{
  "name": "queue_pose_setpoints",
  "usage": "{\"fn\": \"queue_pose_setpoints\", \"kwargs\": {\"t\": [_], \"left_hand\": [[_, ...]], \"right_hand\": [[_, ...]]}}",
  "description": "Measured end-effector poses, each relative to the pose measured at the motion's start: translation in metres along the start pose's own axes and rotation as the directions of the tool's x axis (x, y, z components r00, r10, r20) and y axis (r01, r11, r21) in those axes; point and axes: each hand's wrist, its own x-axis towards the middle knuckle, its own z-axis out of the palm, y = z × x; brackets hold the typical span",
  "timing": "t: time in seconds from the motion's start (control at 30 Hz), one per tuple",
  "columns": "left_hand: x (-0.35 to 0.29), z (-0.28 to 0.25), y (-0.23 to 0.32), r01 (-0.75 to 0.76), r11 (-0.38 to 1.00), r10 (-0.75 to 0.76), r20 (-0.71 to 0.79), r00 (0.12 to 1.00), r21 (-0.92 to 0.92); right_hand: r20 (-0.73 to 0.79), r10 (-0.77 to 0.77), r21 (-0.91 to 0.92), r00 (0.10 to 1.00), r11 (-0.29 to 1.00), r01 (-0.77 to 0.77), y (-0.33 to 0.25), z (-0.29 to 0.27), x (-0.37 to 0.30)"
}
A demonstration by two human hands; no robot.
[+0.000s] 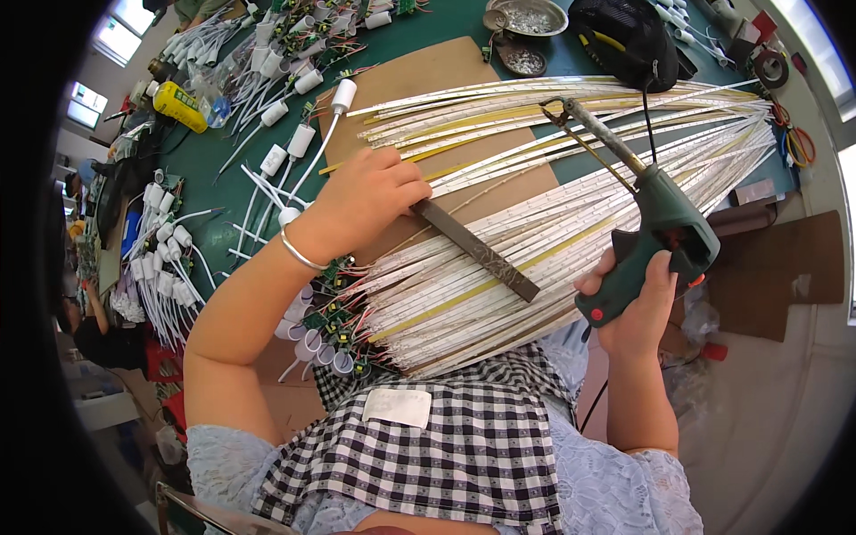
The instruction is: The person uses a soldering iron to attach wires to small circuit boards. They repeatedly pick up a board, apply the soldering iron to the connection points, and place the finished unit on the table. The workspace is cluttered with numerous similar components and tools.
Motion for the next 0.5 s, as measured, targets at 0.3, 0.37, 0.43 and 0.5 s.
{"fn": "queue_pose_setpoints", "kwargs": {"t": [0.3,0.37,0.43,0.5], "left_hand": [[0.044,0.012,-0.005,-0.058,0.996,0.040,-0.241,0.970,-0.070],[0.058,0.018,-0.006,-0.052,0.995,0.032,-0.209,0.977,-0.089],[0.066,0.026,-0.011,-0.063,0.988,0.029,-0.231,0.972,-0.139],[0.063,0.030,-0.015,-0.037,0.972,-0.017,-0.225,0.974,-0.231]], "right_hand": [[-0.026,-0.087,0.035,0.996,0.996,0.088,-0.011,0.006,0.003],[-0.012,-0.086,0.043,0.996,0.995,0.086,-0.012,0.005,0.002],[-0.003,-0.076,0.079,0.997,0.994,0.076,-0.013,0.005,0.001],[0.009,-0.085,0.064,0.996,0.994,0.084,-0.012,0.001,0.000]]}}
